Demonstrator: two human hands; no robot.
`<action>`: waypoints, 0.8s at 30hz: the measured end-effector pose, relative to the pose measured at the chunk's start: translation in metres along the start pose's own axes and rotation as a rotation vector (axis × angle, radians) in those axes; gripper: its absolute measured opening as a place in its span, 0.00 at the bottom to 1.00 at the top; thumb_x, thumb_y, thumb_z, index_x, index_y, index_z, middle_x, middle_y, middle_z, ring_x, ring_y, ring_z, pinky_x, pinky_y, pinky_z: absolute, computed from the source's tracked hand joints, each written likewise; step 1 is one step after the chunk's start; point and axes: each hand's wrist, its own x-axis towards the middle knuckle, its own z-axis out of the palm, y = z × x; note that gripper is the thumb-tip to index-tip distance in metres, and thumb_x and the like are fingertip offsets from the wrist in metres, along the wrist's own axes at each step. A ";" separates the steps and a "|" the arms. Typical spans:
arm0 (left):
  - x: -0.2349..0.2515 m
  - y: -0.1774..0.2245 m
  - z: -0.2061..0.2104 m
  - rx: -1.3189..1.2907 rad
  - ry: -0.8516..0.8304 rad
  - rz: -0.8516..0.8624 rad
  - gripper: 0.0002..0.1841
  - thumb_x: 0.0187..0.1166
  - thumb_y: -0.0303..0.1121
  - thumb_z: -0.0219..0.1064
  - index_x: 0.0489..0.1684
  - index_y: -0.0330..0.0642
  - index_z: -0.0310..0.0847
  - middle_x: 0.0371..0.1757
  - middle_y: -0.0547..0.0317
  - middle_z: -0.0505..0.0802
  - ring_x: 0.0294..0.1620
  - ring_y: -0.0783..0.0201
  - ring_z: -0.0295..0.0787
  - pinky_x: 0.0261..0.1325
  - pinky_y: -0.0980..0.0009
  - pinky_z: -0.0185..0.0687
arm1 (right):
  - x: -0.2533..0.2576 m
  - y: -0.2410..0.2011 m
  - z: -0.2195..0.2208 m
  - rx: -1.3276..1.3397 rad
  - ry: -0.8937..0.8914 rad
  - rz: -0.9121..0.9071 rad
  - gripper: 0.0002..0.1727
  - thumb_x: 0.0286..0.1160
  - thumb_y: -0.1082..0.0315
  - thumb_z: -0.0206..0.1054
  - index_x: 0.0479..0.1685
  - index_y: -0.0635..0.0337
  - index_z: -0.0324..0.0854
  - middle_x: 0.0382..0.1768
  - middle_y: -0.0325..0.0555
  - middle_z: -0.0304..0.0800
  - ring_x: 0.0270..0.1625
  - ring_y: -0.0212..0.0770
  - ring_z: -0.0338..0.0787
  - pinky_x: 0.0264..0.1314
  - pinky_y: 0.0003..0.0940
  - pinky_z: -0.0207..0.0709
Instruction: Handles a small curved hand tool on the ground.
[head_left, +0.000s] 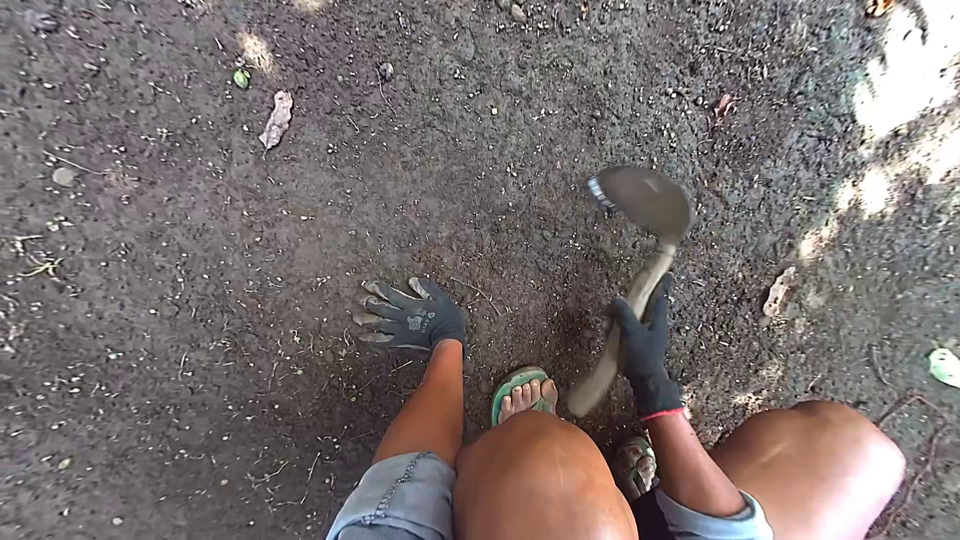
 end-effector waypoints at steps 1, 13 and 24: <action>0.001 0.000 0.000 0.004 0.006 -0.006 0.41 0.86 0.66 0.36 0.97 0.55 0.46 0.94 0.42 0.58 0.95 0.36 0.44 0.89 0.29 0.31 | 0.006 -0.001 0.007 0.032 0.071 0.002 0.52 0.81 0.64 0.66 0.97 0.47 0.30 0.43 0.51 0.88 0.29 0.42 0.91 0.33 0.41 0.91; -0.004 0.007 -0.014 0.028 -0.026 -0.018 0.40 0.86 0.65 0.37 0.97 0.55 0.47 0.95 0.44 0.57 0.95 0.36 0.44 0.89 0.31 0.31 | -0.047 0.040 -0.026 -0.235 -0.035 0.019 0.55 0.77 0.59 0.68 0.98 0.47 0.30 0.84 0.54 0.67 0.43 0.35 0.92 0.44 0.37 0.89; -0.003 0.004 -0.007 0.007 -0.011 -0.001 0.41 0.86 0.66 0.36 0.96 0.55 0.47 0.95 0.43 0.57 0.95 0.36 0.43 0.89 0.30 0.30 | -0.064 0.051 -0.042 -0.344 -0.091 0.047 0.53 0.78 0.57 0.68 0.98 0.48 0.34 0.92 0.51 0.56 0.61 0.35 0.90 0.60 0.39 0.86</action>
